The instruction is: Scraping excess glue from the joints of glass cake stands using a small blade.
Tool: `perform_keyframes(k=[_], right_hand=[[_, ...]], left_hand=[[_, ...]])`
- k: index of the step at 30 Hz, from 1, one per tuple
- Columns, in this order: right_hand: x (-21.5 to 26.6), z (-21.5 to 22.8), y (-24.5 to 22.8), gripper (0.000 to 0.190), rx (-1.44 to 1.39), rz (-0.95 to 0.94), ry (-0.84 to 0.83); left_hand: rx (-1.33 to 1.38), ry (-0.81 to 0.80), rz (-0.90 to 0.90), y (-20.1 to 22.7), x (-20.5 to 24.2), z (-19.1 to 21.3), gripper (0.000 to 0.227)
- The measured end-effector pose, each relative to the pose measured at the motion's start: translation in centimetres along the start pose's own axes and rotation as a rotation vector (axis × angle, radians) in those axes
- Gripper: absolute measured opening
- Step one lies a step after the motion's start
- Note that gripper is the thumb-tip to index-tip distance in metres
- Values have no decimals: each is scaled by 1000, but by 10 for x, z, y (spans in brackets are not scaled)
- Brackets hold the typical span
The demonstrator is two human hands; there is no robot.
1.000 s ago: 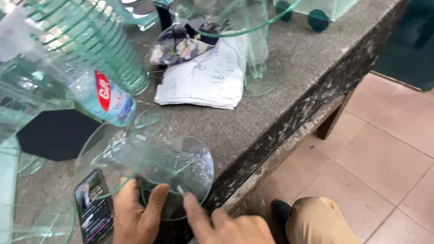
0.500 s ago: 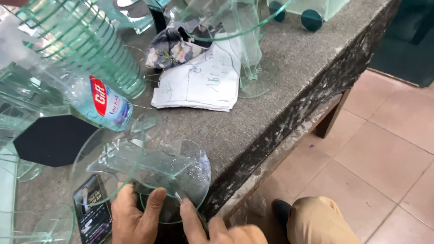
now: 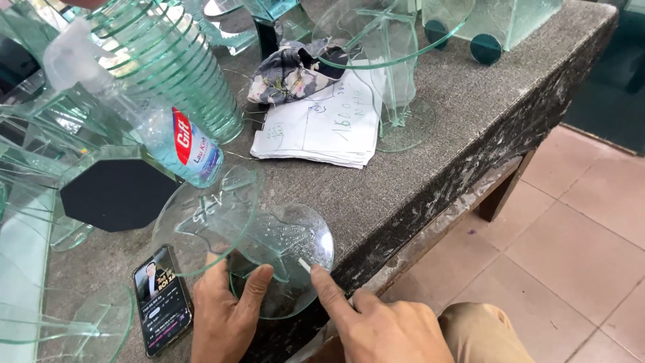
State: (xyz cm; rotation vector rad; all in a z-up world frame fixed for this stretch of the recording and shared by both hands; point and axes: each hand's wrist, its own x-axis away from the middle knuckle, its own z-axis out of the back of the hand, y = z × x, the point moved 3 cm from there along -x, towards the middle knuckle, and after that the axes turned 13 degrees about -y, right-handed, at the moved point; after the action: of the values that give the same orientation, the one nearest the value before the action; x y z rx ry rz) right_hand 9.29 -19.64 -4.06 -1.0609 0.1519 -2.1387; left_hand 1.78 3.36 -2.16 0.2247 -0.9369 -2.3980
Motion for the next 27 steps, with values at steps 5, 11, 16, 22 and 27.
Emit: perform_keyframes(k=[5,11,16,22,27], right_hand=[[-8,-15,0,95,59,105,252],[8,10,-2,96,8,43,151],[7,-4,-4,115,-5,-13,81],[-11,-8,-6,96,-9,12,159],[27,26,5,106,-45,-111,43]], left_hand=[[54,-21,-85,14,1,1,63],[10,-16,-103,11,2,2,65],[19,-52,-54,15,2,0,64],[19,-61,40,16,1,2,69],[43,-33,-48,16,1,2,71]])
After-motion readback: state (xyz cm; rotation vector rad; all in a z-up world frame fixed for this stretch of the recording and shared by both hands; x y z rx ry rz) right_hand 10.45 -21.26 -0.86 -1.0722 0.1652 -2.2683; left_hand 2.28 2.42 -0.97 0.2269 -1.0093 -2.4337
